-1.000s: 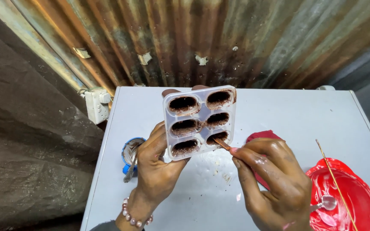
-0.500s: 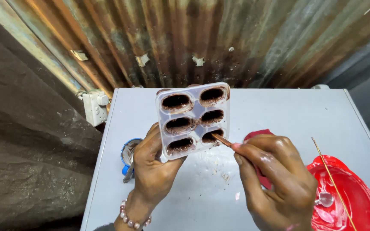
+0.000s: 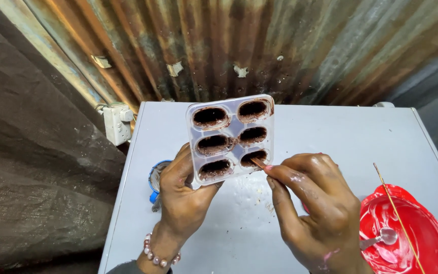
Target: The person cleans the top surface of a popsicle mold using a wooden stick to remove excess chocolate mixture before placing the mold into a chest freezer.
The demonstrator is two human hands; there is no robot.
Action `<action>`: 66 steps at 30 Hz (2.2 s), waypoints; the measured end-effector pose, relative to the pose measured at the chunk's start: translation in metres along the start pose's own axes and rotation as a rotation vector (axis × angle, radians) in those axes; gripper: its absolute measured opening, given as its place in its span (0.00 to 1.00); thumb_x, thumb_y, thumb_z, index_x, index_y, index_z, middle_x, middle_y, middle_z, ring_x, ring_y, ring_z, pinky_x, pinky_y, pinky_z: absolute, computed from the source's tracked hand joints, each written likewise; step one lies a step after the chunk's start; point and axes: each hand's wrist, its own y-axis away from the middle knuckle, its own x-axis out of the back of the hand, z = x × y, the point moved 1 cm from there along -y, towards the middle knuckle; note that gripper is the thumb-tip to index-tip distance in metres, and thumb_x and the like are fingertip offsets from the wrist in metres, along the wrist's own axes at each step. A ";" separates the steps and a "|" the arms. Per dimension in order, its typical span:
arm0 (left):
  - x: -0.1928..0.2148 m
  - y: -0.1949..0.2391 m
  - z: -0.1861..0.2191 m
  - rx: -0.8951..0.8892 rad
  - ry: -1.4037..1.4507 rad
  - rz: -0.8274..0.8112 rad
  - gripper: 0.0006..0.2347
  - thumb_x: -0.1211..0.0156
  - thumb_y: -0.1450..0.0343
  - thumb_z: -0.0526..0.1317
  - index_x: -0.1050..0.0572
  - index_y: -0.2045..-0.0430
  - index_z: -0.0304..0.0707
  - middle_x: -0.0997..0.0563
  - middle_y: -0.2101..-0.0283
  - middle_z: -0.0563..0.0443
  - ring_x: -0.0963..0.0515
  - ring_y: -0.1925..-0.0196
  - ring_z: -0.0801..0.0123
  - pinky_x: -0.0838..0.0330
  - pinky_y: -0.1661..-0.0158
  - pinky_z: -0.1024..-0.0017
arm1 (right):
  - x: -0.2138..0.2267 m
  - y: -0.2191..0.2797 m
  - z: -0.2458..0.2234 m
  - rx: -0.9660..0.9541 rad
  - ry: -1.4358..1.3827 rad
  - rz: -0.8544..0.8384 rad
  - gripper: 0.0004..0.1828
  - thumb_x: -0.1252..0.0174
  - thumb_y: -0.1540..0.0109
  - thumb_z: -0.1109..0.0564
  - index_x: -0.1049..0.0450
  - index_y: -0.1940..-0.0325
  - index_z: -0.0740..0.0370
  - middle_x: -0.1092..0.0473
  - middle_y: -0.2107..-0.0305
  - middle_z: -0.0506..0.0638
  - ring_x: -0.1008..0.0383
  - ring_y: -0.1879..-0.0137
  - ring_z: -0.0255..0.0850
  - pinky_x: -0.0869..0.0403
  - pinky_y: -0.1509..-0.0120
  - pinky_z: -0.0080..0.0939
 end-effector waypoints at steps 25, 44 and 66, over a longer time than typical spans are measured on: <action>0.000 0.009 -0.009 0.301 0.164 0.116 0.16 0.23 0.30 0.33 0.13 0.48 0.32 0.07 0.50 0.49 0.11 0.46 0.69 0.14 0.44 0.69 | 0.020 -0.002 -0.012 -0.201 -0.054 0.064 0.05 0.35 0.33 0.68 0.16 0.54 0.71 0.23 0.63 0.59 0.21 0.60 0.47 0.27 0.58 0.39; -0.001 0.006 0.006 0.246 0.152 0.091 0.17 0.21 0.34 0.30 0.13 0.50 0.30 0.07 0.50 0.45 0.10 0.46 0.65 0.12 0.45 0.66 | 0.008 -0.017 -0.008 0.001 0.048 0.036 0.01 0.37 0.30 0.69 0.21 0.55 0.71 0.27 0.65 0.57 0.36 0.65 0.52 0.34 0.57 0.49; 0.005 0.008 0.001 0.270 0.070 0.135 0.17 0.20 0.35 0.33 0.13 0.53 0.30 0.07 0.53 0.46 0.11 0.48 0.65 0.14 0.46 0.66 | 0.013 -0.019 -0.008 -0.090 -0.042 -0.056 0.12 0.43 0.31 0.70 0.20 0.46 0.65 0.29 0.60 0.56 0.32 0.57 0.51 0.30 0.52 0.50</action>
